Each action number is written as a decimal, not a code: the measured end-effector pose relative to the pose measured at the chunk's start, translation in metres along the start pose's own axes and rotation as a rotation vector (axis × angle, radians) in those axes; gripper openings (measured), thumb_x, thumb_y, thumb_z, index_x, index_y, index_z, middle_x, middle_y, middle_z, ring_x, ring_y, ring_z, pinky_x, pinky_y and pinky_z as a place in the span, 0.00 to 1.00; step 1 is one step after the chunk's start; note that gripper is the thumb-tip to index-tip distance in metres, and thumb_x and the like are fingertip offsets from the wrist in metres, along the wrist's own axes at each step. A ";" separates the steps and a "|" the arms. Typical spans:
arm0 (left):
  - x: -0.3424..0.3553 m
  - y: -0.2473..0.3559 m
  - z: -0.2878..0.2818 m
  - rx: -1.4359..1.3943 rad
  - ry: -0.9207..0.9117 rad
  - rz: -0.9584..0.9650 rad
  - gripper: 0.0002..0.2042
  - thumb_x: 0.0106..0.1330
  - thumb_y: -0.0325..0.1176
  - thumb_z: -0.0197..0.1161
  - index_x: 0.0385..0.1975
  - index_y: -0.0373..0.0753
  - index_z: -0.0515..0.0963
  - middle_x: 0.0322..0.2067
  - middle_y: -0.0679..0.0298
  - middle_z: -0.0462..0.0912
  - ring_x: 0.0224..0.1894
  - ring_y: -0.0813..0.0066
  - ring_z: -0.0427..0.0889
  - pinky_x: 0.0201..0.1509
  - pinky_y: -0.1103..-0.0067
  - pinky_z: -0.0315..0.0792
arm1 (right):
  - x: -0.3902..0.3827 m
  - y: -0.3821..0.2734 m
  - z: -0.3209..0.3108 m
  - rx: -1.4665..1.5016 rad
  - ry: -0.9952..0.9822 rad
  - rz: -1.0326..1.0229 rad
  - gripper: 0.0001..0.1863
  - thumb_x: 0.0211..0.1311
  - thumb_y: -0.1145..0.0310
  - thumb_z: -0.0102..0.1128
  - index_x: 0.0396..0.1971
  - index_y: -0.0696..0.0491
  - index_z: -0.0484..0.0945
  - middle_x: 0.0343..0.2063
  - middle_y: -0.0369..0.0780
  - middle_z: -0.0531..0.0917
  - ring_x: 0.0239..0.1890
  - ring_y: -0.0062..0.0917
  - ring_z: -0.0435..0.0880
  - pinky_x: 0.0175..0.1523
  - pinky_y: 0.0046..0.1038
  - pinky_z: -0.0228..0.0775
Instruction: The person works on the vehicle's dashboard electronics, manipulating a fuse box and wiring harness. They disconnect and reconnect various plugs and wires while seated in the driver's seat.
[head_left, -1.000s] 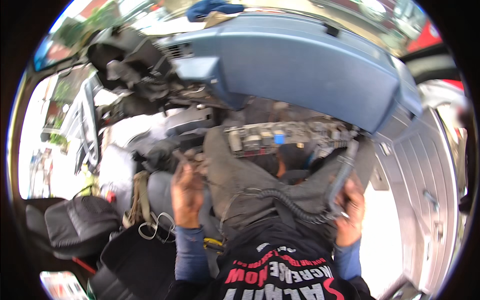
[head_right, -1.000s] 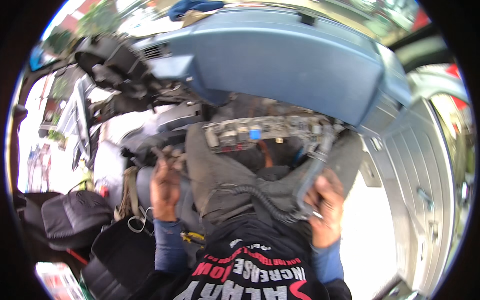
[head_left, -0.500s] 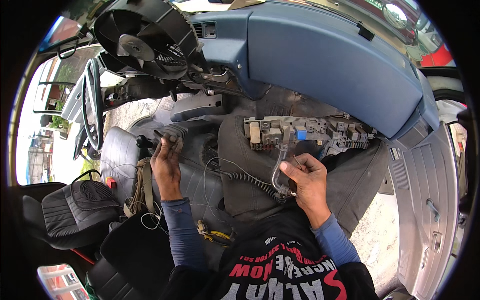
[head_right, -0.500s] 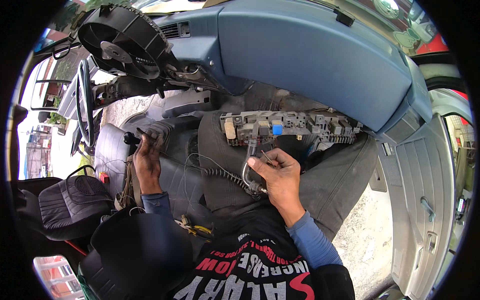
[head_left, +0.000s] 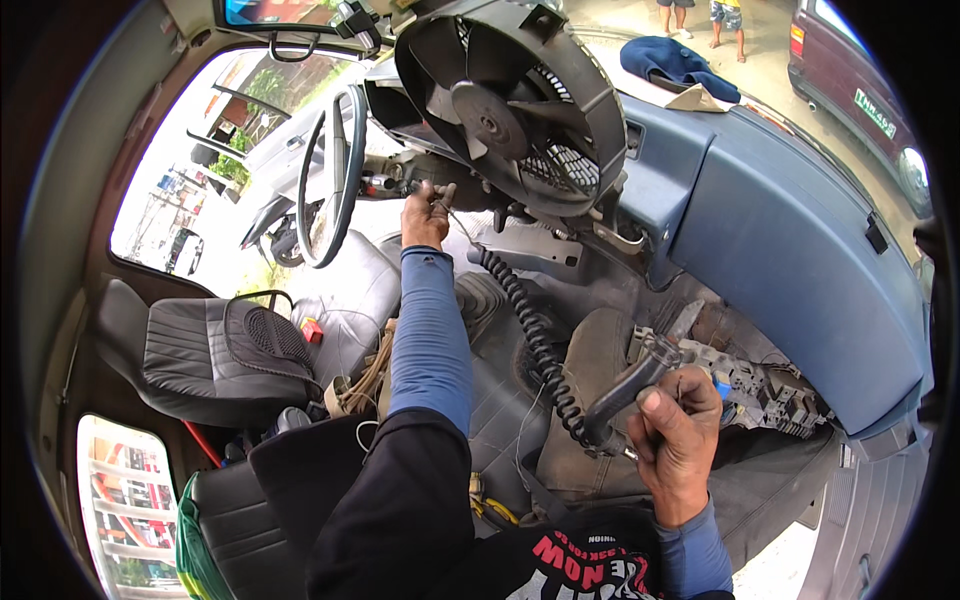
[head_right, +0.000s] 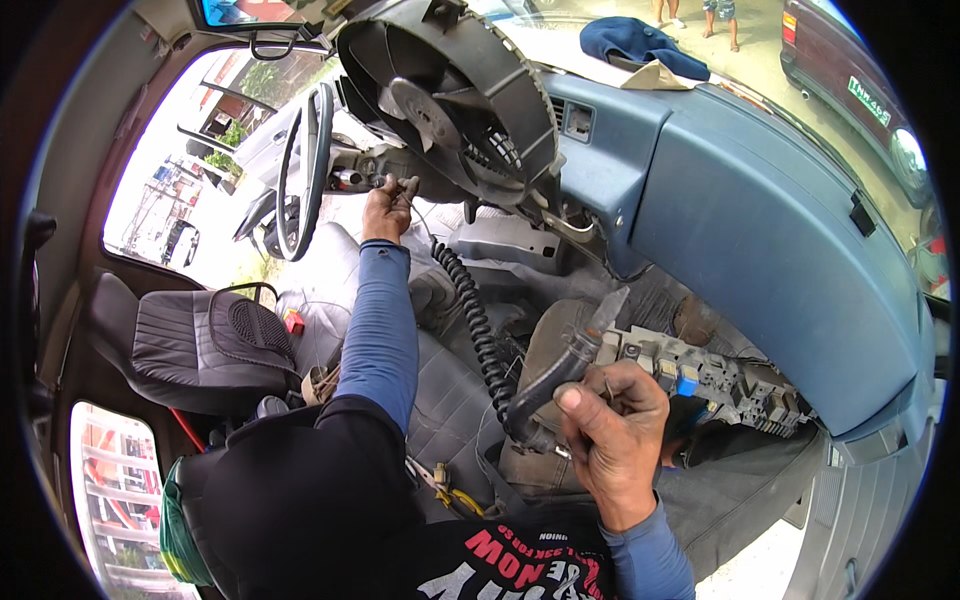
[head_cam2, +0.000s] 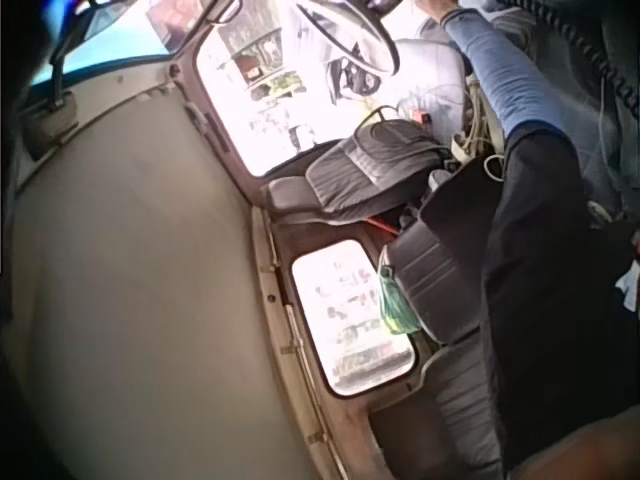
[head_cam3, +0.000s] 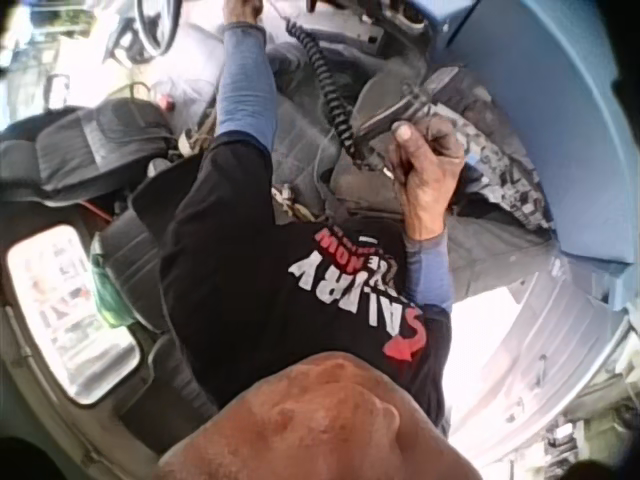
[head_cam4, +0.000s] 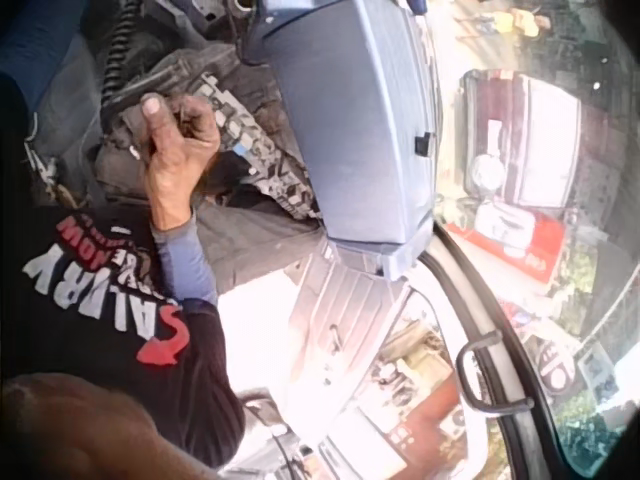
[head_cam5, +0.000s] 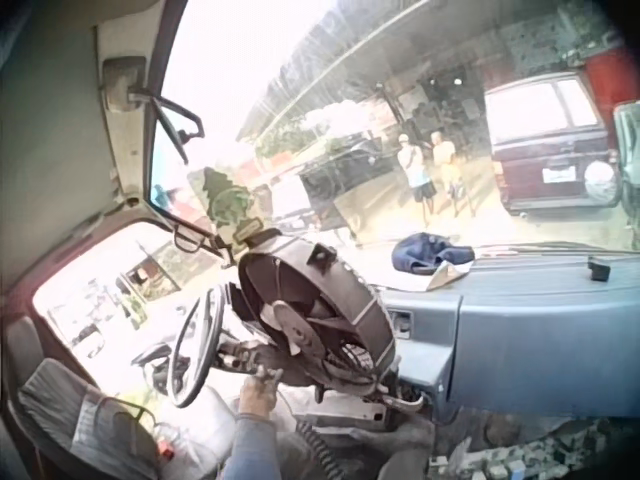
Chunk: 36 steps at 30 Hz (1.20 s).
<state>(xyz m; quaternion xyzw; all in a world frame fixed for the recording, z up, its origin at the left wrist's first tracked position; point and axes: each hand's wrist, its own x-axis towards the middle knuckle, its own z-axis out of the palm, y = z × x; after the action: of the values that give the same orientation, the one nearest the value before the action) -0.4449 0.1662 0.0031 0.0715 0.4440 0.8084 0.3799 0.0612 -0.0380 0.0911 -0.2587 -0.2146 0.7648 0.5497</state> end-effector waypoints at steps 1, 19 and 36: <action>0.012 0.002 0.005 0.029 0.028 0.054 0.08 0.80 0.27 0.61 0.46 0.27 0.72 0.36 0.54 0.78 0.36 0.56 0.83 0.57 0.53 0.89 | 0.012 0.000 0.006 0.034 -0.019 0.004 0.14 0.62 0.81 0.77 0.30 0.56 0.76 0.20 0.33 0.76 0.13 0.14 0.70 0.15 0.19 0.54; 0.123 0.040 -0.051 0.721 -0.134 0.785 0.12 0.75 0.24 0.65 0.53 0.26 0.75 0.48 0.45 0.82 0.46 0.53 0.86 0.53 0.54 0.92 | 0.043 0.046 0.021 0.103 -0.079 0.141 0.13 0.64 0.82 0.75 0.30 0.56 0.75 0.21 0.35 0.77 0.14 0.15 0.70 0.16 0.19 0.54; -0.380 -0.045 0.061 1.100 -0.887 0.199 0.23 0.72 0.32 0.73 0.65 0.33 0.80 0.45 0.60 0.91 0.45 0.77 0.86 0.53 0.78 0.79 | 0.040 0.041 -0.008 0.061 0.143 0.085 0.08 0.69 0.74 0.75 0.34 0.53 0.81 0.24 0.30 0.78 0.17 0.07 0.65 0.17 0.16 0.56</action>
<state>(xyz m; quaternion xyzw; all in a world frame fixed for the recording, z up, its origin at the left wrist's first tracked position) -0.1256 -0.0363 0.0888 0.6149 0.5825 0.3930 0.3581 0.0256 -0.0118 0.0535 -0.3045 -0.1401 0.7731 0.5384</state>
